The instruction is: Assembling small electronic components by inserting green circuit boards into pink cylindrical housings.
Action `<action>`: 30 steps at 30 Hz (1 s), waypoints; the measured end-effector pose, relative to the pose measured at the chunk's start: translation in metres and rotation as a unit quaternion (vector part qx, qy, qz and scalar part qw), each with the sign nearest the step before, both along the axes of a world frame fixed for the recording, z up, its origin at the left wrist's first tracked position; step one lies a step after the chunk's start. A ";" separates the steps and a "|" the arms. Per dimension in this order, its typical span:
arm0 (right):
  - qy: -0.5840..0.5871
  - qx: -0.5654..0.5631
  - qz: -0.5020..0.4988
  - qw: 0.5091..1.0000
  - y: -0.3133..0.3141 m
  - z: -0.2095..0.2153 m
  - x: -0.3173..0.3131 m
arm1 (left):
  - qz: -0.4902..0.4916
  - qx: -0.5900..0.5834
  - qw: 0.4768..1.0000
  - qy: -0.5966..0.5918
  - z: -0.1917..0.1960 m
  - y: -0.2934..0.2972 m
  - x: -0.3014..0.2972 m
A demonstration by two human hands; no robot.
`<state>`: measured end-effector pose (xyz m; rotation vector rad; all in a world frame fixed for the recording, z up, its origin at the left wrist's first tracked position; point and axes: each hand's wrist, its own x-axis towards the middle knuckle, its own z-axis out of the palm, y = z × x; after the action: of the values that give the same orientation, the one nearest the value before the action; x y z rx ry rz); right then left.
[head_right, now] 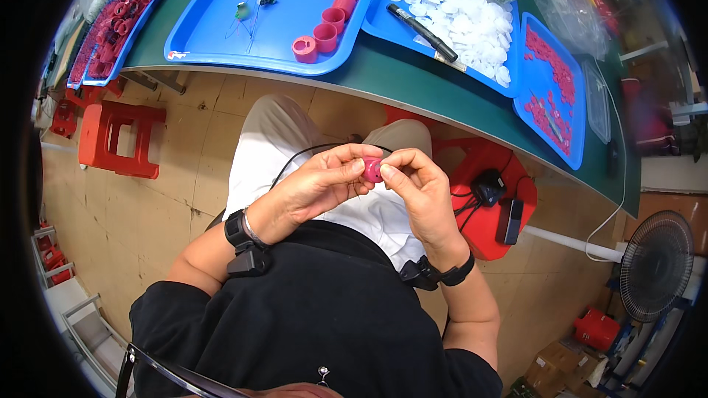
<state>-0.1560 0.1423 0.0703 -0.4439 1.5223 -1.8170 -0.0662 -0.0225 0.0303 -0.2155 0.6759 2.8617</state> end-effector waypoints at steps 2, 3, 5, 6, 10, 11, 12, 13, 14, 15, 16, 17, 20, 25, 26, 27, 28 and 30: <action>0.002 -0.006 -0.012 1.000 -0.001 -0.002 0.003 | 0.007 0.002 1.000 0.005 -0.001 0.001 0.000; 0.004 -0.013 -0.023 1.000 -0.002 -0.003 0.004 | 0.014 0.004 1.000 0.010 -0.001 0.002 0.000; -0.018 -0.040 -0.035 0.998 -0.004 -0.003 0.007 | 0.016 0.002 1.000 0.012 0.001 0.004 -0.001; -0.040 -0.066 -0.047 0.996 -0.005 -0.003 0.008 | 0.018 0.000 1.000 0.013 0.002 0.005 -0.001; -0.064 -0.100 -0.024 0.993 -0.004 -0.010 0.005 | 0.020 0.000 1.000 0.020 0.003 0.005 -0.001; -0.071 -0.105 -0.020 0.992 -0.004 -0.010 0.005 | 0.020 0.000 1.000 0.020 0.002 0.005 -0.001; -0.079 -0.111 -0.015 0.991 -0.004 -0.010 0.005 | 0.020 0.000 1.000 0.019 0.001 0.005 -0.001; -0.079 -0.111 -0.015 0.991 -0.004 -0.011 0.005 | 0.020 0.000 1.000 0.020 0.001 0.005 -0.001; -0.084 -0.116 -0.005 0.990 -0.003 -0.014 0.004 | 0.020 0.006 1.000 0.019 0.000 0.005 -0.001; -0.090 -0.120 0.005 0.989 -0.003 -0.015 0.003 | 0.020 0.012 1.000 0.019 -0.001 0.005 -0.001; -0.090 -0.121 0.005 0.989 -0.003 -0.015 0.003 | 0.020 0.011 1.000 0.019 -0.002 0.005 -0.001; -0.112 -0.123 0.009 0.986 -0.004 -0.015 0.002 | 0.019 0.013 0.999 0.026 -0.002 0.004 0.000; -0.152 -0.115 0.030 0.981 -0.002 -0.017 -0.002 | 0.015 0.014 0.999 0.032 -0.005 0.003 0.001; -0.155 -0.049 0.075 0.984 0.000 -0.007 -0.004 | 0.022 -0.015 0.999 0.036 -0.008 0.004 0.003; -0.151 -0.028 0.082 0.985 0.001 -0.008 -0.005 | 0.033 -0.045 0.998 0.033 -0.007 0.005 0.003; -0.148 -0.007 0.088 0.985 0.003 -0.009 -0.005 | 0.045 -0.075 0.996 0.029 -0.006 0.005 0.004; -0.148 -0.007 0.088 0.985 0.003 -0.008 -0.005 | 0.045 -0.075 0.996 0.029 -0.007 0.006 0.004; -0.157 -0.014 0.114 0.981 0.003 -0.008 -0.005 | 0.045 -0.093 0.994 0.032 -0.008 0.007 0.006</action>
<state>-0.1611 0.1450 0.0620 -0.3131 1.1817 -1.6422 -0.0606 -0.0159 0.0221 -0.1868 0.9712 2.9013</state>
